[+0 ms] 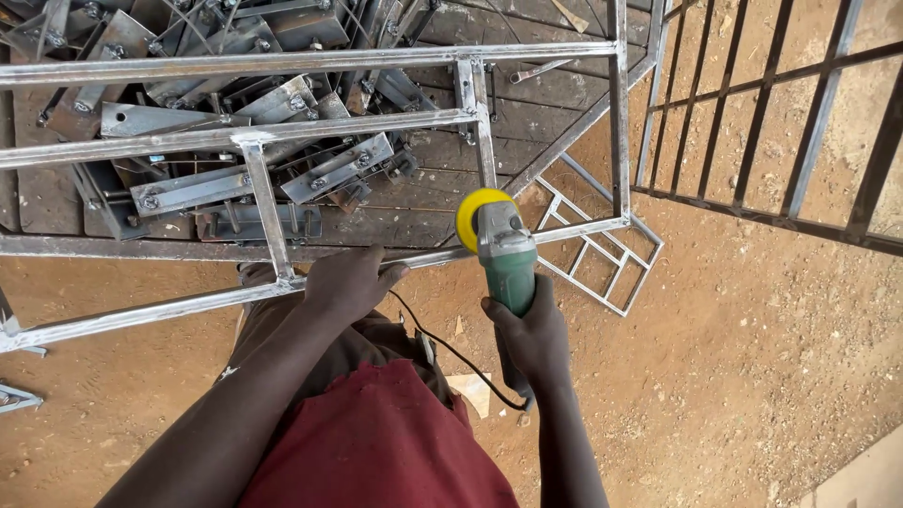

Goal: Using a handheld angle grinder to smooth down weld joints on a rectangular metal frame structure.

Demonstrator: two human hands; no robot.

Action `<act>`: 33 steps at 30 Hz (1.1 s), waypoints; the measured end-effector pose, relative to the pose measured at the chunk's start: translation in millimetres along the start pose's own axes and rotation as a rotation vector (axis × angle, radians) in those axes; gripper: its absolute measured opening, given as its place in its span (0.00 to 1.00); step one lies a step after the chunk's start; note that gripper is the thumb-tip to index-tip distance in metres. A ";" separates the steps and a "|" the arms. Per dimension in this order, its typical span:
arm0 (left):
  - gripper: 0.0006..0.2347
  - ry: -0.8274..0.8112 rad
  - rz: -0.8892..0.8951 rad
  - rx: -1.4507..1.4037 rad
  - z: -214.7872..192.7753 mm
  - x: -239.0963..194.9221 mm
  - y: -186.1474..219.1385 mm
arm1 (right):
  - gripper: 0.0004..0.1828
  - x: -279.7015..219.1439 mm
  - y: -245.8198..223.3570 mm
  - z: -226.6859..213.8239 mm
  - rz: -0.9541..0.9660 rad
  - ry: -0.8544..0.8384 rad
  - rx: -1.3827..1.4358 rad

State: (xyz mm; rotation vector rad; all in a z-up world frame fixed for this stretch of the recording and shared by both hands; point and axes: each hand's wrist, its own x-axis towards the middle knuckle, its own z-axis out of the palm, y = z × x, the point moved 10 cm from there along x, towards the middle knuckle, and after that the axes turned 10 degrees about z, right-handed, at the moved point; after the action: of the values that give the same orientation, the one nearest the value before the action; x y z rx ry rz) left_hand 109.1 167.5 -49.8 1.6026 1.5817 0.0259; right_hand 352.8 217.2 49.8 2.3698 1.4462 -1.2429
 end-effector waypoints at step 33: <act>0.26 0.067 -0.005 0.031 32.9 21.3 -22.4 | 0.26 -13.5 35.2 -0.7 0.204 0.093 0.080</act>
State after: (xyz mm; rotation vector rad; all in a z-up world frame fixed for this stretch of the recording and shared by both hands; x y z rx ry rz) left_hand 113.6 163.4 -94.5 1.6368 1.6450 0.0531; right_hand 377.8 189.0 48.6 2.5822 1.1611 -1.1746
